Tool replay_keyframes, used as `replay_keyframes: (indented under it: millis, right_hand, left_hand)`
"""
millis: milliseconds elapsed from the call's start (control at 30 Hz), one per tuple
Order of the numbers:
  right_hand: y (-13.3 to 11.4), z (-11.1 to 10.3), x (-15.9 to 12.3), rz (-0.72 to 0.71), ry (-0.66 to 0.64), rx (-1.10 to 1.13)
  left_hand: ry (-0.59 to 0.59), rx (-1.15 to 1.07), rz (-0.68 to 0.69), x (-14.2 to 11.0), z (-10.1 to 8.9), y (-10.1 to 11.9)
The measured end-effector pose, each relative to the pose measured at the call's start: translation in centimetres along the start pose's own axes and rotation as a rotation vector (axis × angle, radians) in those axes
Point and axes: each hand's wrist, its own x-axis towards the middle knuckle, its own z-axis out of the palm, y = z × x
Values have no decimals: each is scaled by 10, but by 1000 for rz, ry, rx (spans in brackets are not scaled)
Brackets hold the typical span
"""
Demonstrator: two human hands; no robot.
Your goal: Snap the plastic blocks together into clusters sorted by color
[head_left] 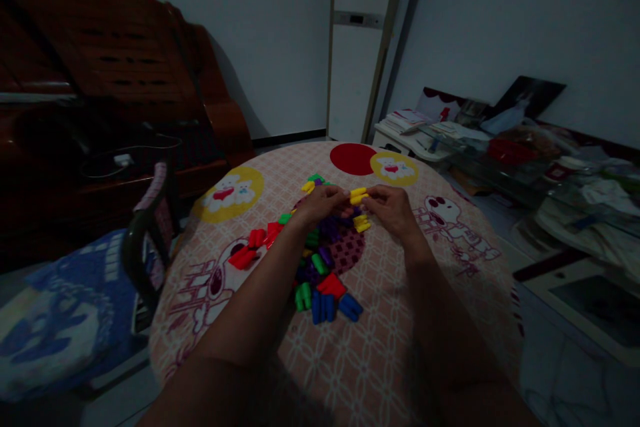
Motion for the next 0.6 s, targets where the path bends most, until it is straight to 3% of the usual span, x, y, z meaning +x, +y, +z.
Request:
replay_keyframes:
  millis: [100,200,300,433,600]
  right_hand:
    - [14,-30,4,167,151,-44]
    - [29,-63,3,257,287,-250]
    - [37,-83,-2,317,273,-423]
    - [35,-89,-10,399,194,-443]
    - [41,-82,-8,528,139,-510]
  left_hand:
    - [38,77,53,-1,-7,1]
    - [78,113,76,-1,-14,3]
    - [96,112,79,-1,-19,3]
    - [89,116,60,-1,-19,3]
    - [85,121,70,-1,-18,3]
